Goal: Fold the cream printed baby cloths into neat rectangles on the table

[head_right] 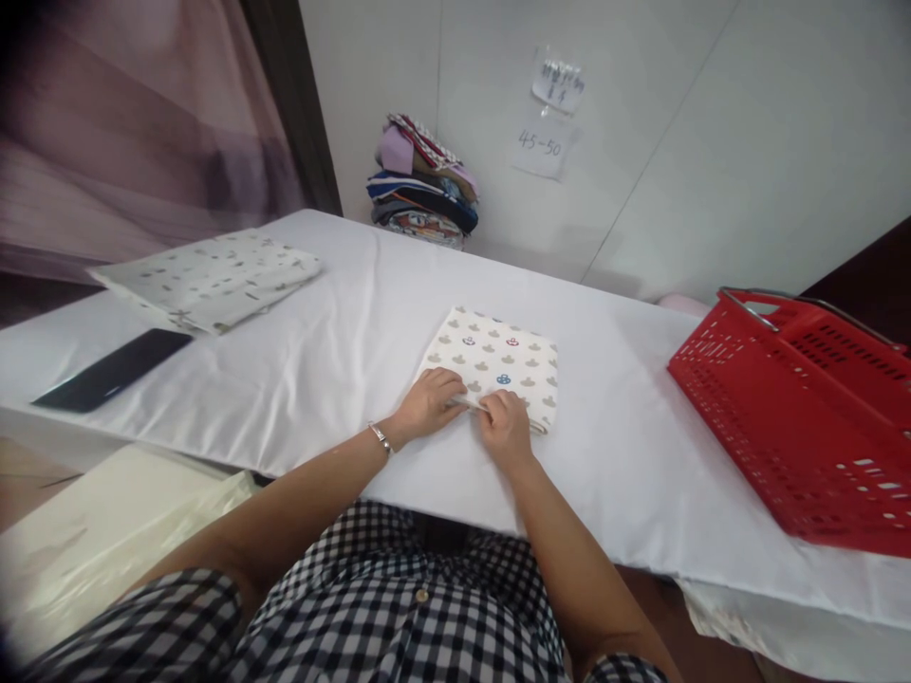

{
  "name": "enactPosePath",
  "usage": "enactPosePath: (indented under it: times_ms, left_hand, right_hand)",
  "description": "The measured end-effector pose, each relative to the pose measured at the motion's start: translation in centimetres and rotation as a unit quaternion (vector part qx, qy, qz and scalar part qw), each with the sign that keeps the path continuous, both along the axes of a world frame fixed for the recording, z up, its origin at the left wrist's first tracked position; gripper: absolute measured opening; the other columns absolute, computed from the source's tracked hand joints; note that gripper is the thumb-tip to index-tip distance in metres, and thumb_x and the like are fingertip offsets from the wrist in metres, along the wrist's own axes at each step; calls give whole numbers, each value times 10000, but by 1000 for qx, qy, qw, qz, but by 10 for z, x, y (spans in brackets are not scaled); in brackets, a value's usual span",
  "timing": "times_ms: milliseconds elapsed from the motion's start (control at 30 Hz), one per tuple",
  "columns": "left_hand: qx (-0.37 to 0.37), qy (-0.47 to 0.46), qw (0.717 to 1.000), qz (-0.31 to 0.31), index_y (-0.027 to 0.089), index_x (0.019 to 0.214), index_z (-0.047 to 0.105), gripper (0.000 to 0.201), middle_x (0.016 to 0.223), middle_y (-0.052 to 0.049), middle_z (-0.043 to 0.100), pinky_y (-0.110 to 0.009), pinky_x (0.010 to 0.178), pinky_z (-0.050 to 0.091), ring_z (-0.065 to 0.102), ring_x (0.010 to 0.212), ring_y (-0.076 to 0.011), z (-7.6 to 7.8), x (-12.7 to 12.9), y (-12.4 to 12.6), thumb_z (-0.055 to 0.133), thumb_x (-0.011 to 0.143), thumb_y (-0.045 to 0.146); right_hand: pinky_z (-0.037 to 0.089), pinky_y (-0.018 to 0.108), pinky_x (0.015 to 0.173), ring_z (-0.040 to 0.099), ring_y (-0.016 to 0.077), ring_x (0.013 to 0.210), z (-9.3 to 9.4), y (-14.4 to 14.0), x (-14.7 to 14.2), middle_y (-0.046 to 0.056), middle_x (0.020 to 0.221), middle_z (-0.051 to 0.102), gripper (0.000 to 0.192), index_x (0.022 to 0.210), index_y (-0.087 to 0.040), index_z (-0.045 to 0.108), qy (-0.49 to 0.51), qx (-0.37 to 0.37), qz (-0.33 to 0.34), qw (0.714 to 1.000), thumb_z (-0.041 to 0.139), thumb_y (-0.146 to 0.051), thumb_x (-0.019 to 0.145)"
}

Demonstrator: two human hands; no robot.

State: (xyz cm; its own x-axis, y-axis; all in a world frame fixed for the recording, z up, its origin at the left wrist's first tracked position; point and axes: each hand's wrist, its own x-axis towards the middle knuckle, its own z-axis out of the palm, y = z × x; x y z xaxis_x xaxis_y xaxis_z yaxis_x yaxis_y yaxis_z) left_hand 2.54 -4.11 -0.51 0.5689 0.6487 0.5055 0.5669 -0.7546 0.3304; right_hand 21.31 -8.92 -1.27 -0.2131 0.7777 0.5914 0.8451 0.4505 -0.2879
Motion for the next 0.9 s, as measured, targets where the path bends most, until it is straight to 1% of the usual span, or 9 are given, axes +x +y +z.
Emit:
enactPosePath:
  times_ms: [67, 133, 267, 400, 500, 567, 667, 767, 900]
  left_hand:
    - [-1, 4, 1000, -5, 205, 970, 600, 141, 983, -52, 607, -363, 824, 393, 515, 961, -209, -1, 0, 1, 580, 841, 257]
    - [-4, 7, 1000, 0, 203, 938, 609, 112, 950, -49, 612, -362, 815, 394, 520, 933, -206, -1, -1, 2, 569, 851, 260]
    - [1, 2, 1000, 14, 194, 885, 607, 110, 920, -53, 617, -359, 799, 395, 524, 907, -206, -2, -8, 6, 577, 856, 296]
    - [-12, -25, 999, 42, 193, 840, 600, 123, 881, -44, 619, -350, 794, 402, 536, 888, -198, -1, -21, 11, 629, 823, 311]
    - [-26, -41, 998, 50, 194, 804, 602, 153, 853, -41, 616, -351, 787, 412, 544, 870, -195, 0, -24, 13, 645, 807, 341]
    - [-26, -48, 997, 45, 197, 826, 613, 167, 894, -49, 623, -361, 803, 417, 548, 905, -203, 0, -23, 13, 641, 805, 360]
    - [-19, -43, 999, 21, 206, 884, 623, 157, 962, -56, 632, -374, 830, 414, 542, 953, -209, 0, -18, 12, 615, 826, 352]
    - [-17, -35, 999, 22, 201, 830, 608, 130, 887, -42, 633, -361, 793, 413, 538, 882, -196, 0, -14, 10, 605, 836, 331]
    - [-17, -54, 998, 38, 193, 736, 565, 201, 784, -29, 604, -343, 749, 418, 524, 789, -177, 0, -15, 10, 602, 835, 364]
  right_hand:
    - [397, 346, 735, 503, 203, 828, -1, -1, 1, 52, 866, 580, 108, 883, -198, 620, -5, -1, 3, 1000, 525, -164, 843]
    - [406, 353, 750, 509, 207, 855, -1, -2, 4, 61, 910, 589, 143, 931, -196, 627, -15, -1, 10, 1000, 511, -164, 854]
    - [429, 372, 778, 522, 213, 875, 2, -10, 28, 67, 941, 598, 158, 979, -202, 632, -30, -1, 14, 999, 515, -209, 874]
    - [447, 411, 806, 531, 232, 897, 2, -28, 64, 69, 950, 602, 129, 955, -229, 634, -18, -4, -26, 999, 540, -263, 873]
    - [461, 414, 806, 533, 237, 913, -2, -40, 80, 72, 961, 596, 133, 958, -238, 627, 13, -6, -76, 997, 543, -294, 870]
    - [465, 399, 805, 533, 231, 918, -5, -44, 82, 71, 961, 590, 139, 958, -231, 619, 32, -9, -95, 995, 541, -305, 869]
    - [461, 375, 784, 526, 222, 900, -6, -43, 78, 60, 924, 587, 110, 915, -226, 605, 40, -13, -101, 994, 536, -294, 863]
    - [450, 353, 746, 515, 211, 852, -5, -40, 74, 43, 865, 577, 62, 845, -225, 576, 39, -24, -103, 994, 537, -272, 852]
    - [439, 341, 722, 507, 201, 818, -4, -38, 73, 31, 823, 566, 63, 796, -221, 549, 50, -33, -107, 992, 547, -270, 836]
